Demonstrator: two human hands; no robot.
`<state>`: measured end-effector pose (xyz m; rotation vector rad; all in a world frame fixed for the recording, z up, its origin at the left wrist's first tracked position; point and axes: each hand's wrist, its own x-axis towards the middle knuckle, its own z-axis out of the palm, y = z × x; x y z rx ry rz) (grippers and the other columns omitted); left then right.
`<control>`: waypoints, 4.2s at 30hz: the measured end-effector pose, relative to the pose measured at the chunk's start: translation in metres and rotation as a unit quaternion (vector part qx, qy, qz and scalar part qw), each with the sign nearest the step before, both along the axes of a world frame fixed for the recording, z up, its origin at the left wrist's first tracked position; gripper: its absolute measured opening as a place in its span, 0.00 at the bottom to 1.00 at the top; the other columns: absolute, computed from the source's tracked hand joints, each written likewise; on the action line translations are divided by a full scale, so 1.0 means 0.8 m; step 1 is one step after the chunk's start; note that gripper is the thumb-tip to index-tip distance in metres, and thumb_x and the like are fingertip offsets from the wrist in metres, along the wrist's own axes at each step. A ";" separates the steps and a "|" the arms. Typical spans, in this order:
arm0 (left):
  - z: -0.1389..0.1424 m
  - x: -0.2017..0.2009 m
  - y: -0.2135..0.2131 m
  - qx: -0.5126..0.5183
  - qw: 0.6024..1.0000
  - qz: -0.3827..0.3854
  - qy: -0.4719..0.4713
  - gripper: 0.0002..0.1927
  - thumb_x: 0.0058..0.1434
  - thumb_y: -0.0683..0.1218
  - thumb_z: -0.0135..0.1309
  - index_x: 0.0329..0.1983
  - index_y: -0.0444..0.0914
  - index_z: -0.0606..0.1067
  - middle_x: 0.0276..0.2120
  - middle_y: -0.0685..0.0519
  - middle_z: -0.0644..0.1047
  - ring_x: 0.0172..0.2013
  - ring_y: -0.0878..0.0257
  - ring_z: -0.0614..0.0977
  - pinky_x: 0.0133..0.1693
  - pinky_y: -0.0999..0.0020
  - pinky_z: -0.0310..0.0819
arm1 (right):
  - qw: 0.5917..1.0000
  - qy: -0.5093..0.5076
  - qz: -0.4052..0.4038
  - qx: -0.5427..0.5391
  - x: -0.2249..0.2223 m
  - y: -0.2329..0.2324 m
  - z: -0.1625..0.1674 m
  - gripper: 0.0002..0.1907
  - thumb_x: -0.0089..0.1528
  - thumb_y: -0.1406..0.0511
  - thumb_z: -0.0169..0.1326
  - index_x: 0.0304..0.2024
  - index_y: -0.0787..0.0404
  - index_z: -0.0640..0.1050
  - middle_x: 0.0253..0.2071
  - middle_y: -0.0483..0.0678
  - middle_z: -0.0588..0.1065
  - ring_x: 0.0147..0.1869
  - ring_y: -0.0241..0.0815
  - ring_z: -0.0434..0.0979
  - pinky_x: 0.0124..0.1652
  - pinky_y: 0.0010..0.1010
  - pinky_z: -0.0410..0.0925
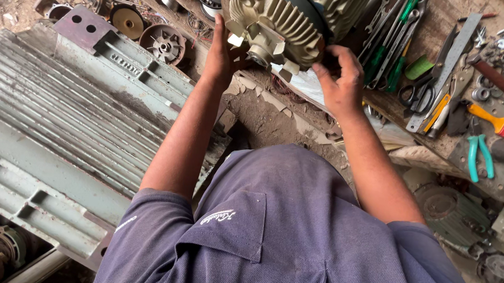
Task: The person works on an electric motor at a cluttered workbench, lifting and turning the motor housing, removing the fan cover, and tapping the housing with a hammer. They then use a screwdriver to pry at the motor's end bell and manipulate the exposed copper windings and mounting parts by hand.
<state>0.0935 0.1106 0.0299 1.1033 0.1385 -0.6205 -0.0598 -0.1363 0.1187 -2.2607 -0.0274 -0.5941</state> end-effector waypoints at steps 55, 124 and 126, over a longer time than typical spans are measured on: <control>0.000 0.024 0.042 -0.010 0.999 -0.043 0.010 0.54 0.56 0.80 0.39 0.68 0.34 0.65 0.60 0.38 0.74 0.54 0.51 0.80 0.57 0.49 0.73 | 0.995 0.037 -0.088 0.022 -0.009 0.046 -0.021 0.13 0.67 0.70 0.65 0.52 0.65 0.76 0.42 0.49 0.80 0.43 0.38 0.79 0.45 0.31 0.72; 0.028 0.072 0.085 -0.050 0.967 0.004 -0.250 0.38 0.74 0.69 0.32 0.61 0.35 0.76 0.55 0.47 0.81 0.52 0.59 0.81 0.53 0.63 0.76 | 0.984 0.143 -0.098 -0.026 0.014 0.066 -0.021 0.24 0.63 0.72 0.65 0.57 0.67 0.69 0.42 0.51 0.78 0.42 0.39 0.80 0.42 0.29 0.73; 0.040 0.070 0.086 -0.052 0.950 0.010 -0.308 0.35 0.76 0.66 0.34 0.64 0.35 0.74 0.56 0.47 0.81 0.54 0.58 0.82 0.57 0.63 0.76 | 0.985 0.132 -0.103 -0.045 0.014 0.067 -0.022 0.21 0.63 0.72 0.64 0.55 0.68 0.71 0.43 0.51 0.79 0.43 0.40 0.81 0.42 0.29 0.74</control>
